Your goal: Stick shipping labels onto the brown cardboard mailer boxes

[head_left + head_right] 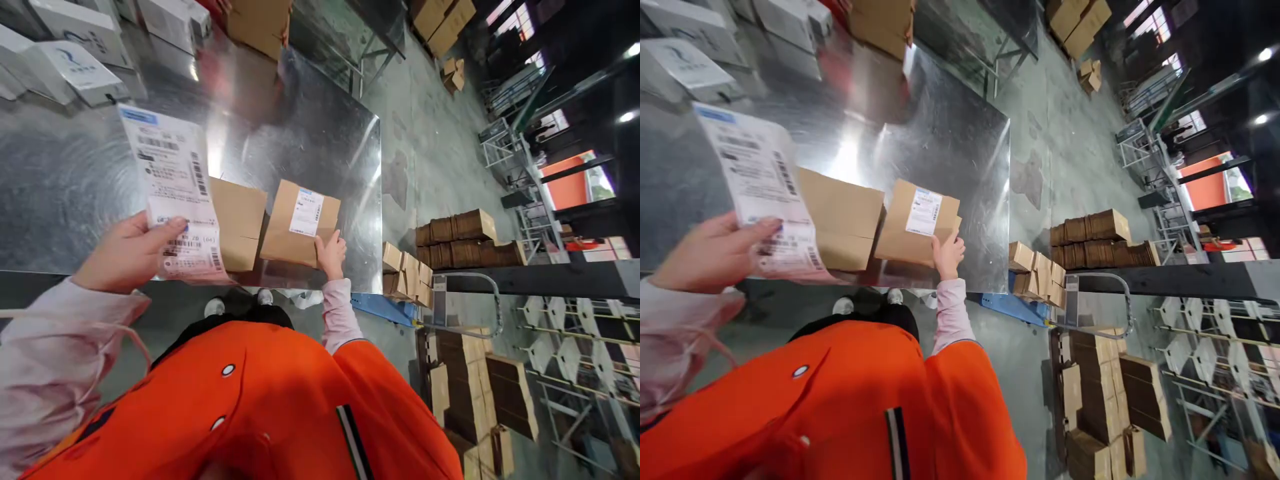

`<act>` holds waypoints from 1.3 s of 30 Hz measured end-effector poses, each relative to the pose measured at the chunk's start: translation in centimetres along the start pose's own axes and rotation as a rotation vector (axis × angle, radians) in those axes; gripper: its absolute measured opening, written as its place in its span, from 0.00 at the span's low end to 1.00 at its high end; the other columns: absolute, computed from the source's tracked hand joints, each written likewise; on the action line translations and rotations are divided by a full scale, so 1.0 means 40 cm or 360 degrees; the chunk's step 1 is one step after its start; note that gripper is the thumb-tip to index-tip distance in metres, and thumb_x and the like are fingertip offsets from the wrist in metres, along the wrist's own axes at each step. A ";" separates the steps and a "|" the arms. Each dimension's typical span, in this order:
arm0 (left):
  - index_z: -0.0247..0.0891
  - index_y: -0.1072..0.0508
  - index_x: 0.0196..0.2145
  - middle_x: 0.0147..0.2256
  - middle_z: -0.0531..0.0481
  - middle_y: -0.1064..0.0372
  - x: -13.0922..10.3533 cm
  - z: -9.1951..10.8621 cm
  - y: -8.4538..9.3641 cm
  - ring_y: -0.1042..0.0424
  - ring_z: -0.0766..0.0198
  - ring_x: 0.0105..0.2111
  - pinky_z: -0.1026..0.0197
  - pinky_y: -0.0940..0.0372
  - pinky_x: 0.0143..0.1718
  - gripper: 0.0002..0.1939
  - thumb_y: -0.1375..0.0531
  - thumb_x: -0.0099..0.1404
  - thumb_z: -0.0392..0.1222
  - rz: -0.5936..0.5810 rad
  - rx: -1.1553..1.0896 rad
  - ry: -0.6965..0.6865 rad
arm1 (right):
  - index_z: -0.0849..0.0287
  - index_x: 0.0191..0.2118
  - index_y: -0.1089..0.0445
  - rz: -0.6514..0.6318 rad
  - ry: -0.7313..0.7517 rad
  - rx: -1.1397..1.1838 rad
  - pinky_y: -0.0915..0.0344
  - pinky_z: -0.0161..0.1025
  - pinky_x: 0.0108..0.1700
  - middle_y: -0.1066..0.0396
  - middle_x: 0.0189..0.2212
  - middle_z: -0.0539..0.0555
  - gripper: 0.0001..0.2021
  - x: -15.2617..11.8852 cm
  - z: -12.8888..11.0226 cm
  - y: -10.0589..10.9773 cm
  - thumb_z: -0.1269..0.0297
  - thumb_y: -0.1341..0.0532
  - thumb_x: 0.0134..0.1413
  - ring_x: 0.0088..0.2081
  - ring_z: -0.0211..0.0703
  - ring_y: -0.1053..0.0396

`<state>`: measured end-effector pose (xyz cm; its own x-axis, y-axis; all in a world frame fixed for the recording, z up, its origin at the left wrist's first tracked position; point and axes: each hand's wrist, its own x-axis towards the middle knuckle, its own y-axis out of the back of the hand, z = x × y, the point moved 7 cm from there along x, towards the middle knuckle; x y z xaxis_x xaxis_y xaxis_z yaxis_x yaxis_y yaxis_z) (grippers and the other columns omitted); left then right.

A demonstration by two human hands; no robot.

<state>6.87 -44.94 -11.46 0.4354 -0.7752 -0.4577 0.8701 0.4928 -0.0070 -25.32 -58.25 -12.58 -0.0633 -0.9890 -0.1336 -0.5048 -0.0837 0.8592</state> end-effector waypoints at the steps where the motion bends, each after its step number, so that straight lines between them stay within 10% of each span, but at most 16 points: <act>1: 0.39 0.22 0.41 0.39 0.48 0.19 -0.016 -0.007 0.002 0.20 0.44 0.47 0.46 0.23 0.50 0.27 0.33 0.44 0.55 0.0049 0.0087 -0.0004 | 0.70 0.65 0.35 -0.0087 0.0034 0.0006 0.30 0.54 0.63 0.31 0.61 0.75 0.33 -0.009 -0.014 -0.013 0.60 0.30 0.59 0.64 0.60 0.30; 5: 0.37 0.21 0.36 0.36 0.44 0.18 -0.062 -0.076 -0.030 0.20 0.46 0.41 0.50 0.23 0.47 0.28 0.31 0.40 0.59 -0.0110 0.0275 0.0098 | 0.59 0.59 0.27 -0.0917 0.0469 0.0809 0.23 0.42 0.55 0.22 0.54 0.59 0.25 -0.170 -0.185 -0.207 0.59 0.28 0.57 0.54 0.49 0.22; 9: 0.36 0.20 0.38 0.38 0.43 0.18 -0.059 -0.104 -0.030 0.22 0.54 0.35 0.58 0.24 0.37 0.29 0.26 0.38 0.54 -0.0065 -0.0017 0.0063 | 0.59 0.51 0.22 -0.1160 0.0389 0.1058 0.23 0.43 0.57 0.18 0.50 0.56 0.14 -0.292 -0.243 -0.317 0.59 0.33 0.64 0.51 0.48 0.20; 13: 0.34 0.20 0.33 0.31 0.43 0.21 -0.043 -0.128 -0.018 0.27 0.58 0.27 0.57 0.28 0.30 0.25 0.27 0.40 0.55 0.0036 -0.0107 0.0123 | 0.57 0.57 0.24 -0.1020 0.0564 0.0929 0.22 0.40 0.52 0.18 0.48 0.54 0.26 -0.229 -0.276 -0.274 0.56 0.25 0.53 0.46 0.46 0.19; 18: 0.37 0.21 0.26 0.26 0.47 0.24 -0.029 -0.145 -0.029 0.29 0.58 0.29 0.58 0.31 0.34 0.20 0.28 0.42 0.56 0.0140 0.0032 0.0014 | 0.55 0.51 0.19 -0.0817 0.0821 0.0570 0.26 0.41 0.58 0.17 0.46 0.53 0.14 -0.136 -0.355 -0.204 0.57 0.31 0.63 0.49 0.46 0.20; 25: 0.36 0.21 0.28 0.29 0.44 0.22 0.027 -0.162 -0.035 0.27 0.54 0.31 0.57 0.33 0.35 0.20 0.31 0.42 0.55 0.0088 0.0051 0.0037 | 0.56 0.43 0.16 -0.1154 0.0700 0.0498 0.24 0.38 0.46 0.18 0.33 0.50 0.13 -0.077 -0.352 -0.252 0.52 0.30 0.61 0.38 0.44 0.19; 33: 0.37 0.24 0.29 0.27 0.45 0.26 0.065 -0.185 -0.015 0.27 0.55 0.29 0.57 0.31 0.31 0.19 0.33 0.52 0.57 0.0342 0.0059 0.0107 | 0.59 0.35 0.16 -0.0684 0.0781 0.0579 0.28 0.37 0.56 0.19 0.40 0.53 0.03 -0.077 -0.398 -0.244 0.66 0.28 0.58 0.47 0.43 0.22; 39: 0.39 0.26 0.25 0.26 0.45 0.27 0.071 -0.173 -0.005 0.26 0.53 0.30 0.58 0.30 0.28 0.18 0.32 0.51 0.56 0.0377 0.0037 0.0039 | 0.63 0.49 0.19 -0.1229 0.0472 0.0685 0.25 0.36 0.50 0.18 0.43 0.54 0.14 -0.063 -0.399 -0.312 0.65 0.28 0.58 0.42 0.40 0.21</act>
<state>6.36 -44.52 -18.91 0.6227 -0.6290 -0.4653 0.7494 0.6504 0.1237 -5.12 -56.65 -15.10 0.6155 -0.6737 -0.4090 -0.5946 -0.7375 0.3201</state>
